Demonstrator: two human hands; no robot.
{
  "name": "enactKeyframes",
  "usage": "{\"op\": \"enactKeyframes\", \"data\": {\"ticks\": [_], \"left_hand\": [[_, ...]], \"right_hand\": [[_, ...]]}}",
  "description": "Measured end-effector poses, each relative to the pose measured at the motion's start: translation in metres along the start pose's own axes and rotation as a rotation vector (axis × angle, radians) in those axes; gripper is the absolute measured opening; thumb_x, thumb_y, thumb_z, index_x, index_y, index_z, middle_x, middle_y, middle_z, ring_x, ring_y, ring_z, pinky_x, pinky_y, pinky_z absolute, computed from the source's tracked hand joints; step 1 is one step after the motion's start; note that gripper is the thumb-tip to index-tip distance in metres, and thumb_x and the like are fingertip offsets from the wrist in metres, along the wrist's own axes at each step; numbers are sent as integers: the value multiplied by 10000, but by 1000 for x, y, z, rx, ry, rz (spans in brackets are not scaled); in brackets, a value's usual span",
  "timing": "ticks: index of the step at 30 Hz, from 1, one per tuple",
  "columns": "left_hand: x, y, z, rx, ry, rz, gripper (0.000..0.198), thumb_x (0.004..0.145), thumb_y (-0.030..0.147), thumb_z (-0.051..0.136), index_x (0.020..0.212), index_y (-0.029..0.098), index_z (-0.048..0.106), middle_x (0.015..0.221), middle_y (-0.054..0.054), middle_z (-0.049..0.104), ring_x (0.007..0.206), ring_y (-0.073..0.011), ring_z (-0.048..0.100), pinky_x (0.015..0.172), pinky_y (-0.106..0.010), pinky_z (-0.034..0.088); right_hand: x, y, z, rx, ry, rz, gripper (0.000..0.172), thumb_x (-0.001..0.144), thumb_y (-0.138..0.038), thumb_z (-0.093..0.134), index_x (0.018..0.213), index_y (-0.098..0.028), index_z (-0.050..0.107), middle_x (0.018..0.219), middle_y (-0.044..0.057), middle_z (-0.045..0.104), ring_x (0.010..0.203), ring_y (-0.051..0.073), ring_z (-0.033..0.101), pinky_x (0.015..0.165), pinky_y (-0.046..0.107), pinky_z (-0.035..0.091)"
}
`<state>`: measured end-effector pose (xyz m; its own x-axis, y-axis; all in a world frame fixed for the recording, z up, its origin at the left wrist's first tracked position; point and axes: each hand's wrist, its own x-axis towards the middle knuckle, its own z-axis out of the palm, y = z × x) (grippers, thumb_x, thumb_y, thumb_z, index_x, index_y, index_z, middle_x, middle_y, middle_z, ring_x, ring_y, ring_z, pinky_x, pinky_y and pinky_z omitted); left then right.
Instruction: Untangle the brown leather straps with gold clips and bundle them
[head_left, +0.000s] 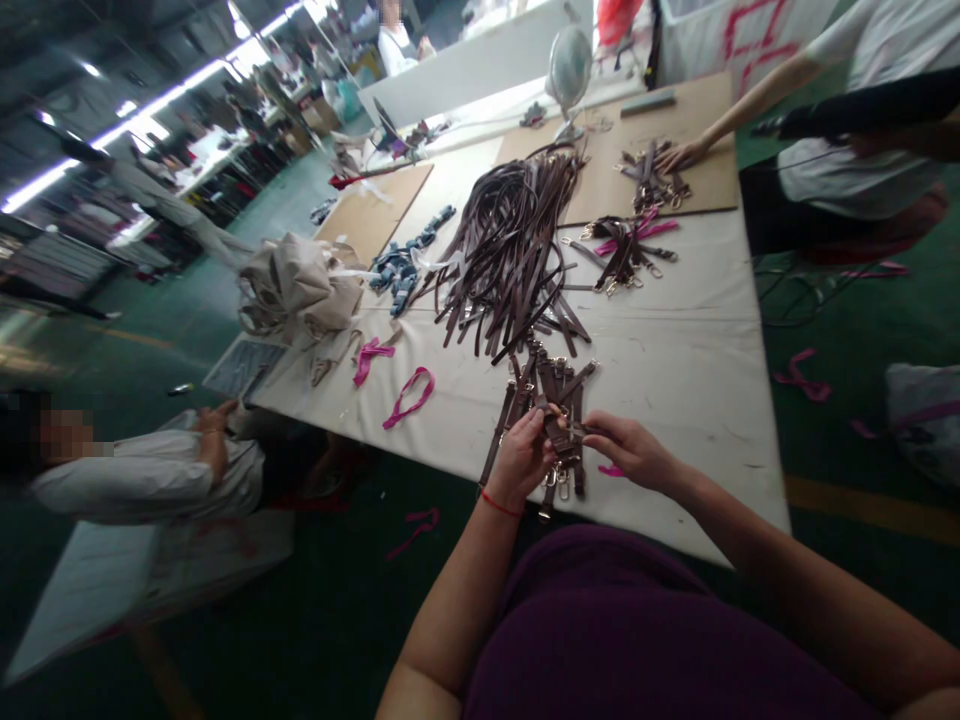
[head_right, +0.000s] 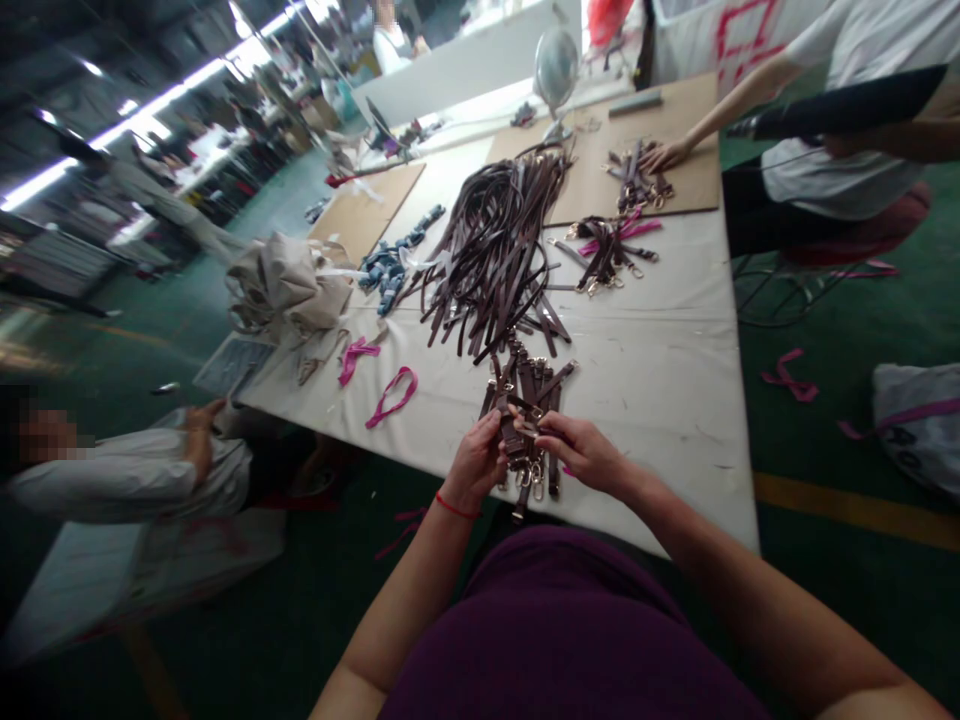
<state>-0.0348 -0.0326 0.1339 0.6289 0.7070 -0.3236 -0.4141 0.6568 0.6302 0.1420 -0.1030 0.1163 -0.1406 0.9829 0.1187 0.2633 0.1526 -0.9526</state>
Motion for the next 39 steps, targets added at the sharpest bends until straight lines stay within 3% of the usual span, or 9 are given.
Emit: {"op": "enactKeyframes", "data": {"ticks": [7,11,16,20,28,33,39], "left_hand": [[2,0,4,37,42,-28,292,809,341,687,981,116,619,777,-23,576,492,-27,361,398,-139,277],[2,-3,2,24,14,-30,305,803,343,695,992,115,619,783,-20,576,494,-25,368,392,-131,277],[6,-3,-7,-68,40,-50,215,858,274,630,988,103,617,806,-41,585,507,-22,406,391,-109,276],[12,-5,-15,-146,135,-82,152,898,231,564,929,94,620,792,-57,589,554,-42,473,409,-109,305],[20,-10,-19,-200,237,-93,165,927,192,503,878,87,621,729,-39,571,503,-34,446,414,-119,330],[22,-11,-20,-216,257,-90,195,938,178,465,869,81,619,722,-50,589,516,-51,478,420,-133,336],[23,-16,-24,-168,295,-47,127,904,164,527,882,84,623,718,-41,595,528,-51,485,447,-139,351]], "right_hand": [[1,2,-5,-181,-76,-63,234,937,-388,490,931,-187,608,782,27,608,692,152,518,660,279,401],[3,1,-4,-203,-38,-86,270,954,-398,462,862,-187,602,757,24,589,688,148,514,660,277,384],[2,-1,-3,4,150,79,320,940,-465,442,827,-187,553,646,-26,467,596,121,421,594,264,357],[-1,-9,-1,217,127,179,360,881,-538,496,873,-183,552,619,-42,411,554,106,354,525,251,318],[3,-18,16,491,132,299,370,785,-508,643,916,-163,620,704,0,547,578,99,418,501,241,310],[8,-17,29,564,118,351,409,719,-536,708,854,-160,615,629,-39,475,527,72,333,462,224,249],[7,-10,35,715,204,421,426,712,-538,724,817,-170,535,606,-65,415,481,45,260,431,217,164]]}}
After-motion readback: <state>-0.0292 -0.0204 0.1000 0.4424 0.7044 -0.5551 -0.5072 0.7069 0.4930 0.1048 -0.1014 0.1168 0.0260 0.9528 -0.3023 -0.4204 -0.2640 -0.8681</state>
